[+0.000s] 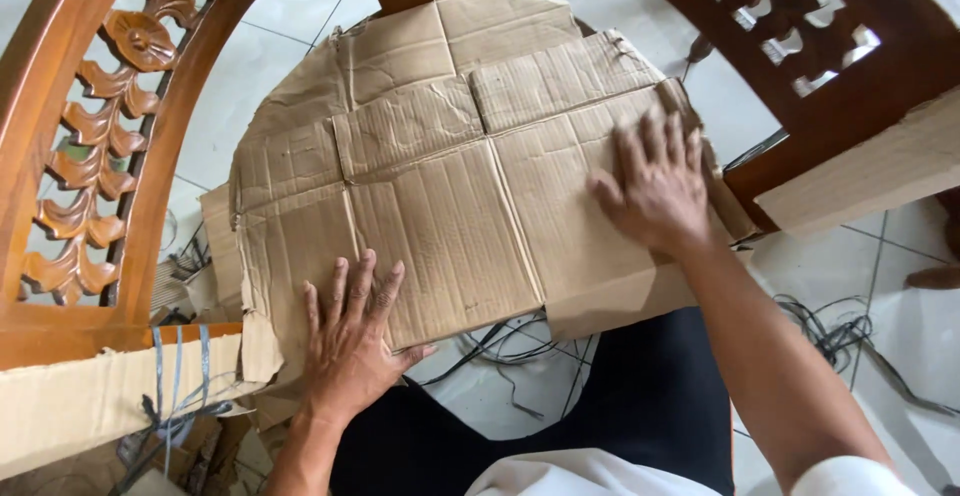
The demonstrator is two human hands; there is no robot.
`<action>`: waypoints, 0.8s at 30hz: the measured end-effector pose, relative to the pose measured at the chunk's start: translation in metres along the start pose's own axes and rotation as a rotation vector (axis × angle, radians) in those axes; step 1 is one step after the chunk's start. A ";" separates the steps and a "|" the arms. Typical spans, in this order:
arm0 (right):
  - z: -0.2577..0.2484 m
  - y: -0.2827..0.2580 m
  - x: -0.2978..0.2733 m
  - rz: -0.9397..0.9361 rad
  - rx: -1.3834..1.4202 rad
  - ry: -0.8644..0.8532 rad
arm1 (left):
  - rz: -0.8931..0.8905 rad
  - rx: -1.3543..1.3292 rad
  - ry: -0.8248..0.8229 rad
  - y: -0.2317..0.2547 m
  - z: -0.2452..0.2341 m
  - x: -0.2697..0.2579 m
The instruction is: Wrapping a wooden chair with cardboard and securing it with plastic straps.
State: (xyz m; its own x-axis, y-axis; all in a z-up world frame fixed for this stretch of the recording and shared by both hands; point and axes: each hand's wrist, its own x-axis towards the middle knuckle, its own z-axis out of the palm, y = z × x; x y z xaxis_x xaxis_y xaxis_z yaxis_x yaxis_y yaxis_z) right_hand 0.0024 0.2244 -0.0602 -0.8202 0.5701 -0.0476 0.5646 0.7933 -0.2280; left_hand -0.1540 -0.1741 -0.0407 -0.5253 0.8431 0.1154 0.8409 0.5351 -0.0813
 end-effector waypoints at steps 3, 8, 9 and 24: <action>-0.005 -0.003 0.027 0.094 0.061 -0.034 | 0.005 -0.059 -0.051 -0.009 0.009 -0.003; -0.023 -0.002 0.046 0.152 0.078 -0.061 | -0.154 -0.231 -0.102 -0.005 -0.004 0.011; -0.034 -0.010 0.044 0.218 0.088 -0.085 | -0.242 -0.190 -0.104 -0.007 -0.002 0.017; -0.009 -0.001 0.051 0.214 0.088 0.077 | -0.642 -0.098 0.028 -0.064 0.023 0.085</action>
State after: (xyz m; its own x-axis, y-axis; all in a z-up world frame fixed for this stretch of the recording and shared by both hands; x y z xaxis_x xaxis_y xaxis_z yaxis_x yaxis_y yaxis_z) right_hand -0.0388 0.2544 -0.0538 -0.6711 0.7408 -0.0304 0.7120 0.6325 -0.3050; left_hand -0.2559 -0.1356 -0.0486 -0.9250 0.3544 0.1367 0.3691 0.9237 0.1025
